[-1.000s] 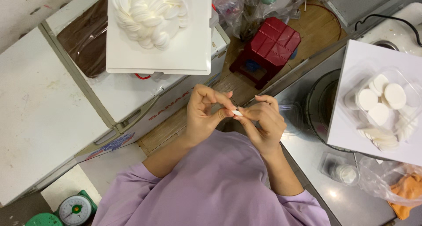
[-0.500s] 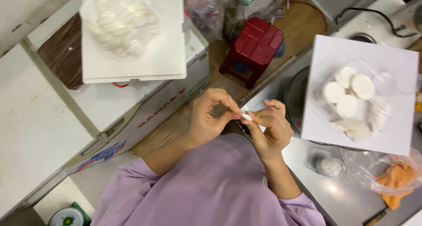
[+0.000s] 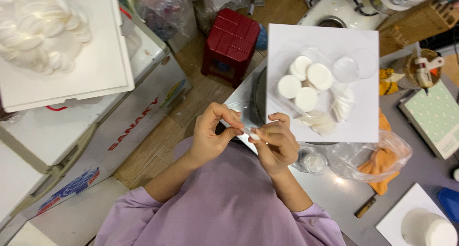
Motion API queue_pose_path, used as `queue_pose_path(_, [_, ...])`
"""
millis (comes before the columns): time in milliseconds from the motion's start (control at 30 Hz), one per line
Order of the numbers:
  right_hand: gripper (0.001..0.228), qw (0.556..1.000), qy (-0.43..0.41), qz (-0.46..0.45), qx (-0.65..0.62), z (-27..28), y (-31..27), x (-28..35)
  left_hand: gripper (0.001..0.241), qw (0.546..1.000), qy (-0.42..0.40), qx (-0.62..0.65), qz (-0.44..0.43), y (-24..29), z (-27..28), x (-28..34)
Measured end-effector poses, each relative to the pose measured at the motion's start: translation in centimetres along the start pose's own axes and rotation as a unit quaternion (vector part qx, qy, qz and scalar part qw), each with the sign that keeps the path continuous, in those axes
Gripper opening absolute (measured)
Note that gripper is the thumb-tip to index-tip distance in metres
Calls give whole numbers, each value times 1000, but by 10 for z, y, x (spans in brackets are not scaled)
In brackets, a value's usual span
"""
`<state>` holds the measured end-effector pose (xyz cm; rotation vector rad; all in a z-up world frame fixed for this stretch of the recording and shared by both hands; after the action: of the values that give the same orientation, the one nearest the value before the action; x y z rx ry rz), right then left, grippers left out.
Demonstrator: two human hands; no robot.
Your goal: The person folds white circular paper sheets and places them into small white plastic cups on a white tray.
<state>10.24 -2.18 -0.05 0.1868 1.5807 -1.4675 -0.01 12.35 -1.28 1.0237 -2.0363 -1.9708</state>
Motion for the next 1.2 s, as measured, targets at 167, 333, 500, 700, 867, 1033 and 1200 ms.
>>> queue_pose_path(167, [20, 1000, 20, -9, -13, 18, 10, 7, 36, 988, -81, 107, 82, -28, -18, 4])
queue_pose_path(333, [18, 999, -10, -23, 19, 47, 26, 19, 32, 989, -93, 65, 96, -41, -37, 1])
queue_pose_path(500, [12, 985, 125, -96, 74, 139, 42, 17, 33, 978, -180, -72, 74, -36, -60, -4])
queue_pose_path(700, [21, 938, 30, -146, 312, 184, 40, 4, 38, 956, -216, -196, 29, -52, -82, -28])
queue_pose_path(867, [22, 917, -48, -114, 378, 171, 37, -14, 42, 954, -193, -231, -12, -69, -79, -50])
queue_pose_path(1033, [21, 902, -146, -56, 403, 153, 43, -36, 35, 943, -201, -265, -24, -69, -84, -47])
queue_pose_path(1200, [21, 906, -190, -28, 376, 131, 60, -47, 31, 922, -226, -310, -53, -72, -102, -37])
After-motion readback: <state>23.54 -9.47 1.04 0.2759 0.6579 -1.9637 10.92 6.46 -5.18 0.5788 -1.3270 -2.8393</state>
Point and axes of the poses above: each hand's wrist, its own x-axis away from the middle knuckle, its own z-axis out of the back of the hand, y = z × x, the point moved 3 cm from there along -x, towards the middle knuckle, and after that the axes turned 1 degree about y, right-handed, at the moved point
